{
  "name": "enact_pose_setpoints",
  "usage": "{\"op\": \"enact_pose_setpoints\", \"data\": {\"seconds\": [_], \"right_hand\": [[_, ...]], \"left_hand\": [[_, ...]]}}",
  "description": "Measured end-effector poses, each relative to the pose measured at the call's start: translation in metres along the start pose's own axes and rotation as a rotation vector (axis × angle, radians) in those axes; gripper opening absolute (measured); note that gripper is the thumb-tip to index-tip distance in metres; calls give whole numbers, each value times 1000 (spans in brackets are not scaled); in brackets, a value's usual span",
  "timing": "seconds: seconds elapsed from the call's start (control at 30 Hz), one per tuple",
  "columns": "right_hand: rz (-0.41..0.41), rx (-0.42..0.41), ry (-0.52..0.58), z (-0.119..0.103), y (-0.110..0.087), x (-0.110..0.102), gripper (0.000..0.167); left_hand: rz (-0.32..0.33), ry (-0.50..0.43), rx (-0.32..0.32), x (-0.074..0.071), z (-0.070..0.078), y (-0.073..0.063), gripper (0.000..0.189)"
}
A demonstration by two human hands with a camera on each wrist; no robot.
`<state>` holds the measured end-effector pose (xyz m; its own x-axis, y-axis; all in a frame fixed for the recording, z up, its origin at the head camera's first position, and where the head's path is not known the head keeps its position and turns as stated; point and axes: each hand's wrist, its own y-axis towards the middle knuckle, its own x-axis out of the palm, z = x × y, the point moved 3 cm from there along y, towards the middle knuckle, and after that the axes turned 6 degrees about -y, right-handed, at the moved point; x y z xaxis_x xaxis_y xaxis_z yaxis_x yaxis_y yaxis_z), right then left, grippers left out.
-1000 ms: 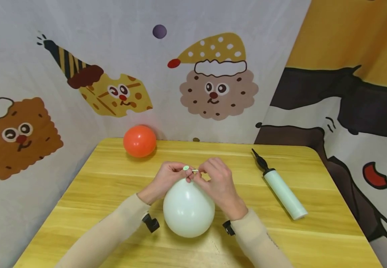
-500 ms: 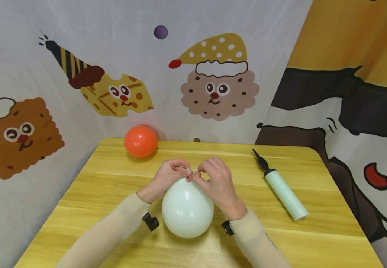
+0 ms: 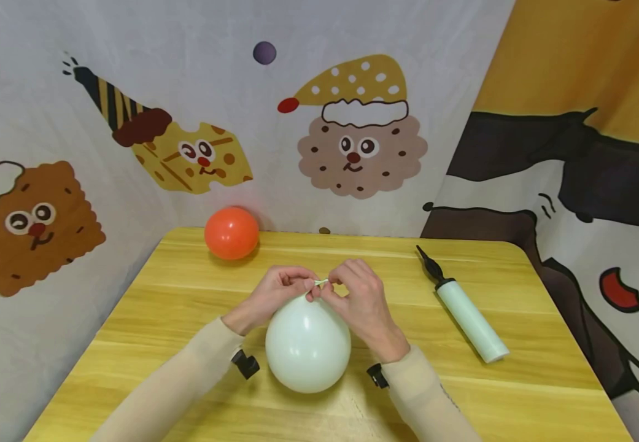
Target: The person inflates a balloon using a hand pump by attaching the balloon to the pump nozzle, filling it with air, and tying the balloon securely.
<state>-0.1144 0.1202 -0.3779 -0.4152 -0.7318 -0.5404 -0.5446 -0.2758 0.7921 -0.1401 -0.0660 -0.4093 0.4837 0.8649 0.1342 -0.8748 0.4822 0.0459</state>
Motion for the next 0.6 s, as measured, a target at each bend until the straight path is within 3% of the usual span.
{"op": "enact_pose_setpoints", "data": {"seconds": [0.33, 0.5, 0.6], "right_hand": [[-16, 5, 11, 1, 0, 2, 12], [-36, 23, 49, 2, -1, 3, 14], [-70, 36, 77, 3, -2, 3, 16]], "left_hand": [[-40, -7, -32, 0, 2, 1, 13], [-99, 70, -38, -4, 3, 1, 17], [-173, 151, -43, -7, 5, 0, 21]]}}
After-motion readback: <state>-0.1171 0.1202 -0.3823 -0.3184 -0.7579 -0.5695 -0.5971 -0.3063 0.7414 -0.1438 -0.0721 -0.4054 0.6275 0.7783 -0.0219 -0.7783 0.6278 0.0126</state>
